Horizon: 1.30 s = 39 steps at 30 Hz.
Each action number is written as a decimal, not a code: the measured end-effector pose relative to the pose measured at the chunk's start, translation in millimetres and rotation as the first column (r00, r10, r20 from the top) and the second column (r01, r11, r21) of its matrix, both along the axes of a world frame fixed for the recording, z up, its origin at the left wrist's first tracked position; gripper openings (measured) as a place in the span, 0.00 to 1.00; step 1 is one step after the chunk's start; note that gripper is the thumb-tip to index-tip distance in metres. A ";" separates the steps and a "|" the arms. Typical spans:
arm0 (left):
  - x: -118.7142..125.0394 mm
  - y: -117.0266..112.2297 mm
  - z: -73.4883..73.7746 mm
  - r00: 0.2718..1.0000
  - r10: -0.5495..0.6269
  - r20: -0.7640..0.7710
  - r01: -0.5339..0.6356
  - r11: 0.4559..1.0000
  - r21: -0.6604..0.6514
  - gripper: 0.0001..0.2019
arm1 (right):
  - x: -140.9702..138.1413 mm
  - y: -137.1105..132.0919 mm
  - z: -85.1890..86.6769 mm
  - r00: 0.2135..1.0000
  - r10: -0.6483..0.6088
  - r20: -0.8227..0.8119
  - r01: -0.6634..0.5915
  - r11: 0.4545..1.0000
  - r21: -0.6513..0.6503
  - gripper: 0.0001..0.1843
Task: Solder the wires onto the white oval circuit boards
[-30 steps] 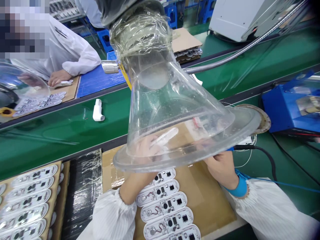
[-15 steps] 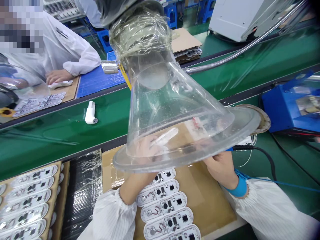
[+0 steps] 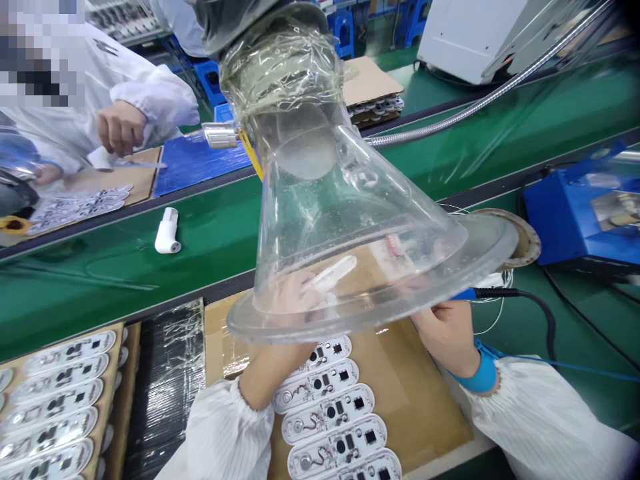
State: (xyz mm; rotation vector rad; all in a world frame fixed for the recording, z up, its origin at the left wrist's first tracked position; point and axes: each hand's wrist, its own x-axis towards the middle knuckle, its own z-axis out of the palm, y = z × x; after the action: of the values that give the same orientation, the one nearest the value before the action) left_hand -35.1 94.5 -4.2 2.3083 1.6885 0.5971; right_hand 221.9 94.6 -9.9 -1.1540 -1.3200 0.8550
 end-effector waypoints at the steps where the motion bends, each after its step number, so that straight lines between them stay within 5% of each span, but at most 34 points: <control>1: -0.6 0.4 -0.1 1.000 -0.009 -0.007 0.009 1.000 0.011 0.09 | 0.1 -0.1 -0.3 1.000 -0.004 -0.003 0.004 1.000 0.002 0.09; 11: -2.8 2.1 2.9 0.999 -0.043 0.034 0.042 0.999 0.014 0.10 | 0.9 0.0 -1.0 1.000 -0.009 -0.029 0.009 1.000 0.015 0.11; 18: -40.7 3.7 18.4 0.970 -0.157 0.186 0.189 0.968 -0.167 0.09 | -1.0 1.0 5.5 0.999 -0.042 -0.032 0.044 0.998 0.036 0.12; 25: -30.9 8.6 5.0 0.954 -0.086 0.286 0.126 0.984 -0.125 0.11 | 0.0 0.2 3.6 0.999 -0.045 -0.028 0.046 0.998 0.037 0.11; 31: -26.3 5.5 2.5 0.988 -0.125 0.092 0.131 0.989 -0.071 0.09 | -0.5 0.2 1.6 1.000 -0.020 -0.004 0.020 0.999 0.039 0.10; 39: -12.4 -2.3 -14.3 0.993 -0.039 0.110 0.041 0.999 -0.020 0.07 | 0.9 -0.1 -8.4 1.000 0.020 -0.002 -0.020 1.000 0.004 0.09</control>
State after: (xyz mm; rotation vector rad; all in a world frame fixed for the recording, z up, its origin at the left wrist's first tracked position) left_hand -47.5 92.2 -18.4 2.2448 1.5876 0.6805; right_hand 222.8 94.5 -18.3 -1.1389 -1.3331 0.8675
